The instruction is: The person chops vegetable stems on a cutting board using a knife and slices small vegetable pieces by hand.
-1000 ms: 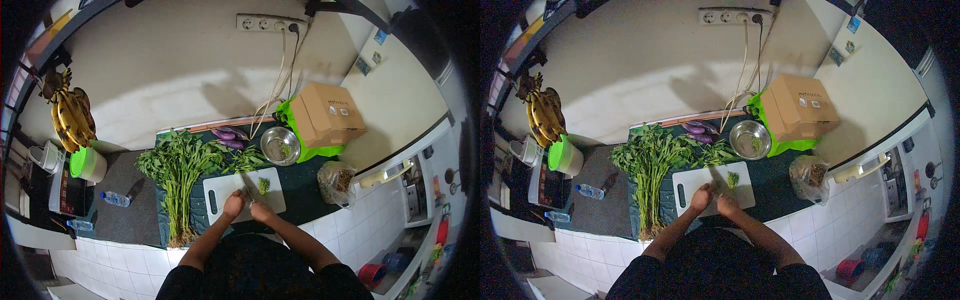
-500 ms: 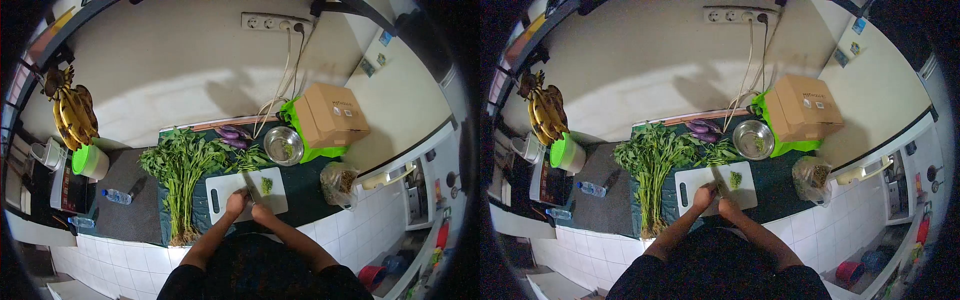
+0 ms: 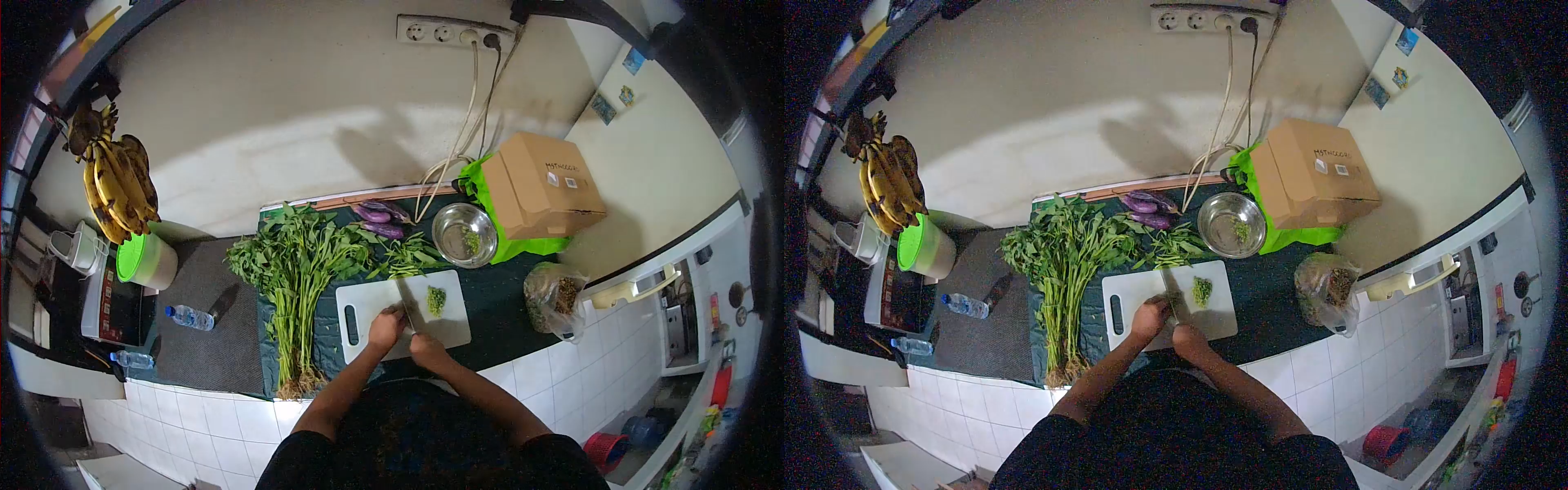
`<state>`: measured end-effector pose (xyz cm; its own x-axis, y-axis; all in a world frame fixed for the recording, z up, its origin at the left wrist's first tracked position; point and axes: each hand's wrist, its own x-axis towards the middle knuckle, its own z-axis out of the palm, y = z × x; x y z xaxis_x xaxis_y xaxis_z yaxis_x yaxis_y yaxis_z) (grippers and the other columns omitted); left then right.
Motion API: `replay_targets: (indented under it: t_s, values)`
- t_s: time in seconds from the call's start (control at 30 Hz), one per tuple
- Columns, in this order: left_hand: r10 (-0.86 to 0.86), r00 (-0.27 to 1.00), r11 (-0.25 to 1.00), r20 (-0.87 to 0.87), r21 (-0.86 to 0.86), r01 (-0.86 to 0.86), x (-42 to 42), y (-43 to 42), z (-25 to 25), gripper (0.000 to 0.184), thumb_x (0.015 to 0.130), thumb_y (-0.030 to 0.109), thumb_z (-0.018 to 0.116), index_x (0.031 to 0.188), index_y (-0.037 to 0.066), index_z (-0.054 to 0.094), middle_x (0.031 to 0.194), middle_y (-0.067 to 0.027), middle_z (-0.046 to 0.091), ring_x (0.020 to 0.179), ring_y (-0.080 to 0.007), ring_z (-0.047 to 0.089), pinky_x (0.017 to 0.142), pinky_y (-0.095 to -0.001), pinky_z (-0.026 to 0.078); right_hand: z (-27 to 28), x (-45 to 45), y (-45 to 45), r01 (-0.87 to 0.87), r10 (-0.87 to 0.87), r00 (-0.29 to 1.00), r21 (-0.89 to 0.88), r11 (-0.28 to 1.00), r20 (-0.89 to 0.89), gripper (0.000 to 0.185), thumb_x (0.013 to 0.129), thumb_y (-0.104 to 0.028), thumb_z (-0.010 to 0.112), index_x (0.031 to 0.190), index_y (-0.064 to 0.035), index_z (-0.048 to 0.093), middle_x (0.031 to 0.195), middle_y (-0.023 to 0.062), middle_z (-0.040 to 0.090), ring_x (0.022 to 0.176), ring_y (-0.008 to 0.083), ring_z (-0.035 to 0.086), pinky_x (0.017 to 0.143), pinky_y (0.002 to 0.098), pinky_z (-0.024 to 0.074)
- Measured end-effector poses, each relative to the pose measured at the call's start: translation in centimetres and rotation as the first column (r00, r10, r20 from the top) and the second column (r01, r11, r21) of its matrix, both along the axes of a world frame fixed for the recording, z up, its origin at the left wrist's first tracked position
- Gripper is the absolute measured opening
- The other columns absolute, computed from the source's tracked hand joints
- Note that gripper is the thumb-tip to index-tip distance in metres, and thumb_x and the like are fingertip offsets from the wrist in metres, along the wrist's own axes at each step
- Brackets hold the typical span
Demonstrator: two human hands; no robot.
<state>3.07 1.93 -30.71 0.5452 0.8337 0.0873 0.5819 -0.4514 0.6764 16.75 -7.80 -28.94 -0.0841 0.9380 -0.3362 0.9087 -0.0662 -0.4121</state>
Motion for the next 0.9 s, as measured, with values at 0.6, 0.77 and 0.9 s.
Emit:
replay_targets:
  t_s: [0.6,0.77,0.9]
  values:
    - [0.081,0.996,0.996,0.039,-0.048,-0.080,0.4,-0.3,1.5,0.018,0.083,0.016,0.060,0.094,0.005,0.067,0.097,-0.0186,0.064,0.093,-0.0387,0.062,0.080,-0.0476,0.052,-2.1,0.5,2.0,0.054,-0.053,0.998,0.043,0.998,-0.025,0.020,0.079,-0.012,0.055,0.085,0.0021,0.068,0.082,0.0209,0.067,0.076,0.0400,0.066,0.074,0.0513,0.0517]
    - [0.067,0.998,0.994,-0.010,-0.084,-0.067,0.3,0.0,1.0,0.017,0.082,0.017,0.060,0.094,0.008,0.069,0.096,-0.0179,0.063,0.092,-0.0382,0.062,0.080,-0.0474,0.052,2.1,1.2,3.8,-0.264,0.265,0.959,-0.018,0.964,0.103,0.021,0.079,-0.013,0.055,0.085,0.0009,0.069,0.077,0.0205,0.067,0.073,0.0412,0.065,0.076,0.0536,0.0495]
    - [0.053,0.998,0.992,-0.024,-0.116,-0.056,0.2,-0.4,2.5,0.018,0.082,0.016,0.060,0.095,0.009,0.069,0.098,-0.0181,0.063,0.091,-0.0380,0.062,0.080,-0.0470,0.052,-1.4,1.2,2.2,-0.460,0.453,0.869,-0.014,0.888,0.198,0.021,0.079,-0.011,0.054,0.085,0.0017,0.069,0.080,0.0226,0.067,0.075,0.0422,0.065,0.078,0.0536,0.0493]
